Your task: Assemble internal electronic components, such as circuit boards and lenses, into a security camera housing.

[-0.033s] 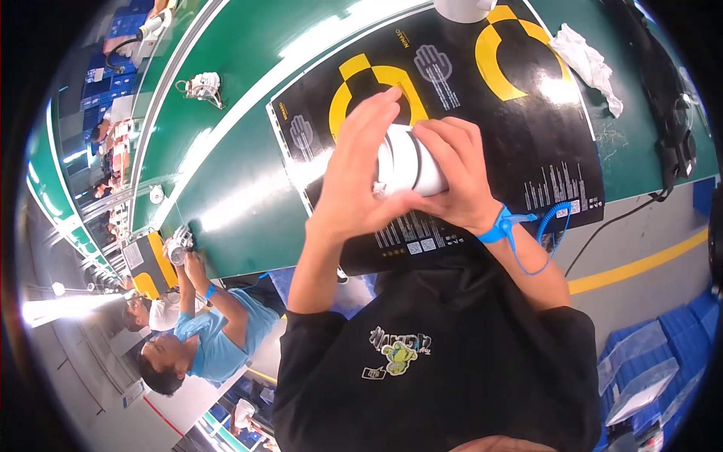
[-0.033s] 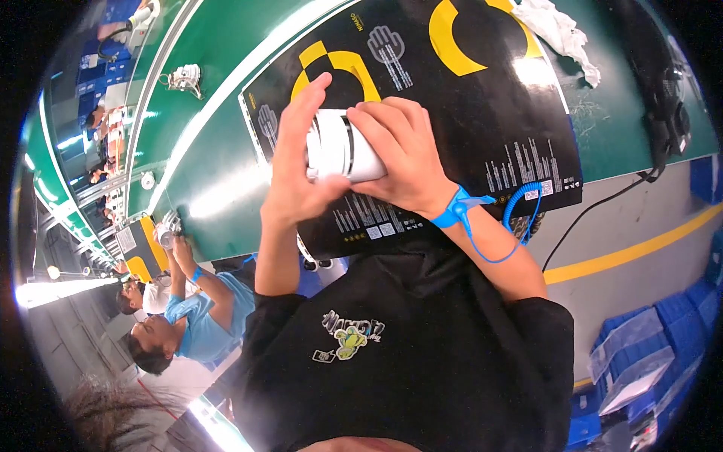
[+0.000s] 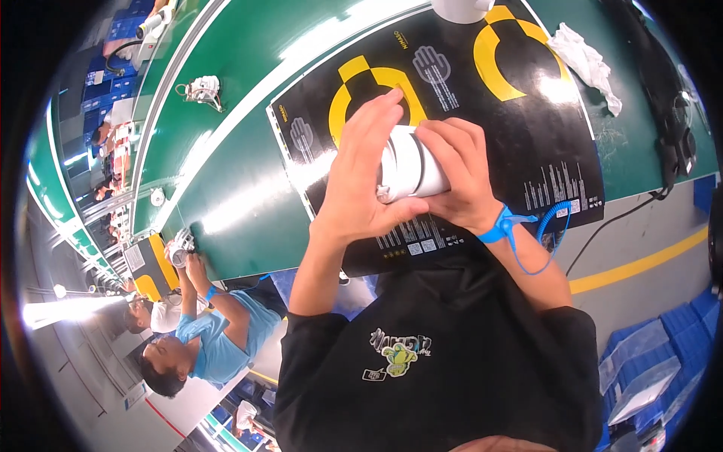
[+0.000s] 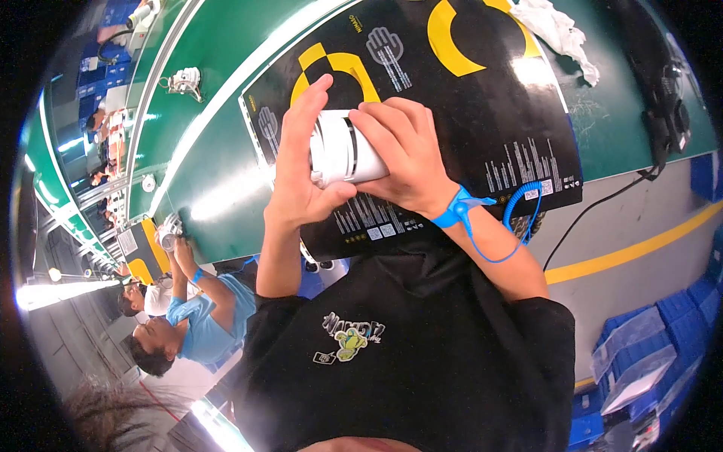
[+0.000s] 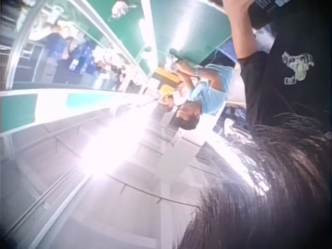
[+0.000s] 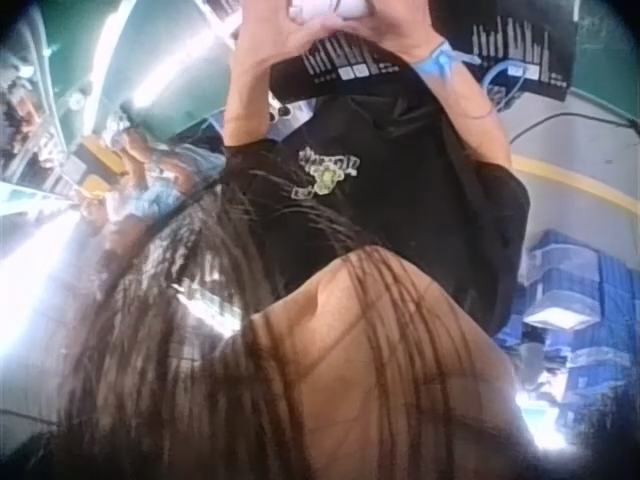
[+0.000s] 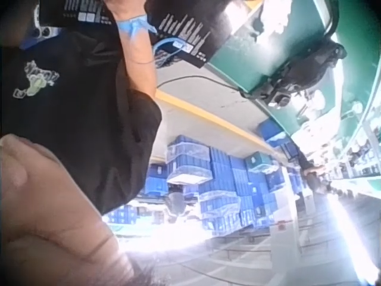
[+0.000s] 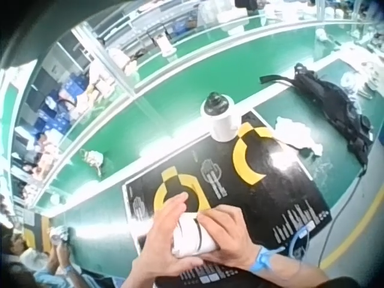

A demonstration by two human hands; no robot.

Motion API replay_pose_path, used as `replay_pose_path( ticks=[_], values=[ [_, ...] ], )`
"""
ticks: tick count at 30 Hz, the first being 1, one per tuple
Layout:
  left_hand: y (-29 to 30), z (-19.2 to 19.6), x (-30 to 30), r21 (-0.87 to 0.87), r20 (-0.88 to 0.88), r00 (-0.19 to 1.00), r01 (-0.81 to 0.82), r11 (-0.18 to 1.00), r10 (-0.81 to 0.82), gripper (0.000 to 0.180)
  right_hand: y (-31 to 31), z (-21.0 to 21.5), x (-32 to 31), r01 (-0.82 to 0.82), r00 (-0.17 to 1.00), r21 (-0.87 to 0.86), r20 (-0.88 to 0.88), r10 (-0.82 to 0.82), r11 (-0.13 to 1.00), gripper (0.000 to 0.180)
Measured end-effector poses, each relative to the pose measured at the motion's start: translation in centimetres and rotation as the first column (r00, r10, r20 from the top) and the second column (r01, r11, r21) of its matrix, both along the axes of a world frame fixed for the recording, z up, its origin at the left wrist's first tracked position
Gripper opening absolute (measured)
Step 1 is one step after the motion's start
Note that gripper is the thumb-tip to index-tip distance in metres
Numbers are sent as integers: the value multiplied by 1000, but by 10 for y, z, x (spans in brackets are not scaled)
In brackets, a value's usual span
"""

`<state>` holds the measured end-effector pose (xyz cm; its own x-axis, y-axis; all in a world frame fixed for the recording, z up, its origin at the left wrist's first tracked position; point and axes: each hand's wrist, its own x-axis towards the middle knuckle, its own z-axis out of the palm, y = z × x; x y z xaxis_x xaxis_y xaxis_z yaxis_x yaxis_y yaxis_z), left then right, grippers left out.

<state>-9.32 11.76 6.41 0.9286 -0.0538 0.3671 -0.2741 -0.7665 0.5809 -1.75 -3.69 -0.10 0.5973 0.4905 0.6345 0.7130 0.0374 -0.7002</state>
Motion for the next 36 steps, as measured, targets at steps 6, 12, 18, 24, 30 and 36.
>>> replay_pose_path(
  ticks=[6,12,18,24,30,36],
  values=[
    [-9,-9,-5,-250,227,954,-140,958,198,90,4,1,-3,113,978,203,151,-145,973,63],
    [-24,-8,-11,-161,389,905,-117,980,172,73,0,-1,0,-59,998,280,0,61,958,79],
    [-24,-1,-21,-316,266,957,-29,948,118,90,3,1,4,-155,986,198,-30,164,968,70],
    [-29,3,-13,-197,271,963,44,979,12,84,6,-6,2,65,991,309,95,-99,949,58],
    [-19,12,-3,2,116,993,21,1000,-21,89,3,-7,4,176,975,294,80,-208,939,62],
    [-41,20,-16,28,58,990,-133,991,132,103,3,-6,2,64,998,289,-14,-63,955,64]
  ],
)
